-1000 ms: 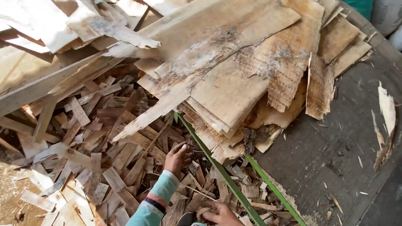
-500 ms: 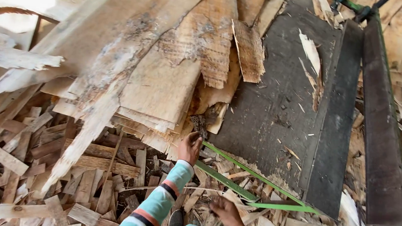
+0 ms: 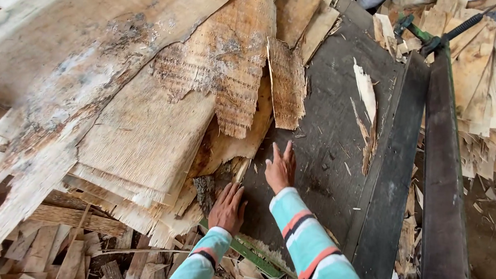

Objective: Cutting thin wood veneer sheets into smaller rectangles using a manual guillotine-style shearing machine.

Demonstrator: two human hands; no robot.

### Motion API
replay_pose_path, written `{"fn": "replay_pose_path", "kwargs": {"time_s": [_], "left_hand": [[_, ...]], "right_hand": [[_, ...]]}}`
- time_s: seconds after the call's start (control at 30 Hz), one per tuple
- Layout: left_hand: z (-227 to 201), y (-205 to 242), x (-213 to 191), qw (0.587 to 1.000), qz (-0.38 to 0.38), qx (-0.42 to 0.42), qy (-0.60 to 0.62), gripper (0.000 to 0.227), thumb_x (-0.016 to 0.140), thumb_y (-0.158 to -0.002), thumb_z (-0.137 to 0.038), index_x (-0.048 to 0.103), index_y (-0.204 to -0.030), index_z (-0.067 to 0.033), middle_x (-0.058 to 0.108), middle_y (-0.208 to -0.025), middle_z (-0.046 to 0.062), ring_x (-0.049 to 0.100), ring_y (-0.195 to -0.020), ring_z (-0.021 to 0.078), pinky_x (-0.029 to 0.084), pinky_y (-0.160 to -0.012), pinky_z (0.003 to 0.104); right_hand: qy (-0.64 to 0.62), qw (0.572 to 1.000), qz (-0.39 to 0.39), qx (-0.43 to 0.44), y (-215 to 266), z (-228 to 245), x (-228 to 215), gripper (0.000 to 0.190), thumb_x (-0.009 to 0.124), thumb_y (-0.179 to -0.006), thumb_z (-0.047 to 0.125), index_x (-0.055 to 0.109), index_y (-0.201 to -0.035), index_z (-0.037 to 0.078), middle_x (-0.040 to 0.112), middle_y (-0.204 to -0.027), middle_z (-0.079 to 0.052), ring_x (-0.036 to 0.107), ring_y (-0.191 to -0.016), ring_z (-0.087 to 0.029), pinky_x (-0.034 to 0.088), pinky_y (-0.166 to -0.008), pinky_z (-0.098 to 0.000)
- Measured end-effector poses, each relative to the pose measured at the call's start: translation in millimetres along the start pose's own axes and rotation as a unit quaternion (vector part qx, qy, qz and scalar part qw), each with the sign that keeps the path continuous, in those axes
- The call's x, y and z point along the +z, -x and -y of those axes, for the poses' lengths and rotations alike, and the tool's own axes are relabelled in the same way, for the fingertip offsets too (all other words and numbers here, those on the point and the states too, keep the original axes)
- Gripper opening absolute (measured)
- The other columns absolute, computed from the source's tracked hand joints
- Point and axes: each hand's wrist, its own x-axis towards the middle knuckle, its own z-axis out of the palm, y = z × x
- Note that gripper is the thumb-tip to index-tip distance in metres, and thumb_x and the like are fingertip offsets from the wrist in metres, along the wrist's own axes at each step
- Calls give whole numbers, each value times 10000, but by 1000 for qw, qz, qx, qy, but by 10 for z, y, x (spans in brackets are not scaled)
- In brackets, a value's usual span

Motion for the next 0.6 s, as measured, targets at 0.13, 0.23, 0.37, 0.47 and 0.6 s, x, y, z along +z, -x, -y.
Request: {"fn": "replay_pose_path", "kwargs": {"time_s": [0.13, 0.23, 0.37, 0.47, 0.6], "left_hand": [[23, 29, 41, 1000, 5, -15, -14, 465, 515, -1037, -335, 529, -1456, -136, 473, -1563, 45, 396, -1468, 248, 355, -1183, 365], [33, 34, 58, 999, 36, -28, -27, 457, 496, -1039, -315, 506, -1470, -163, 462, -1570, 30, 388, -1468, 240, 357, -1170, 360], [65, -6, 95, 998, 51, -24, -41, 461, 495, -1030, -296, 493, -1473, -166, 440, -1580, 27, 365, -1468, 237, 340, -1175, 367], [67, -39, 40, 997, 64, -31, -37, 467, 492, -1034, -285, 479, -1485, -165, 423, -1589, 24, 349, -1475, 232, 326, -1181, 363], [25, -39, -6, 996, 79, -28, -39, 485, 501, -1018, -276, 475, -1485, -150, 411, -1600, 27, 340, -1486, 231, 299, -1212, 351]], "right_hand": [[65, 997, 15, -37, -542, 134, 38, 687, 625, -940, 135, 377, -1579, 195, -52, -1708, -198, 133, -1551, -452, 170, -1247, -563], [134, 988, 76, -22, -860, 117, 84, 780, 562, -885, 5, 348, -1610, 198, -137, -1726, -168, 27, -1586, -445, 112, -1277, -570], [102, 992, -8, -71, -1282, -323, 268, 643, 398, -961, 14, 339, -1599, 70, 76, -1678, -157, 127, -1528, -380, 171, -1224, -461], [-106, 993, -43, -19, -1052, -202, -235, 514, 338, -1055, 51, 449, -1555, 85, 334, -1631, -159, 354, -1485, -345, 309, -1205, -374], [-146, 966, -206, 64, -379, -517, -777, 344, 635, -1067, 148, 692, -1404, 106, 731, -1342, -176, 762, -1157, -295, 598, -1004, -360]]}}
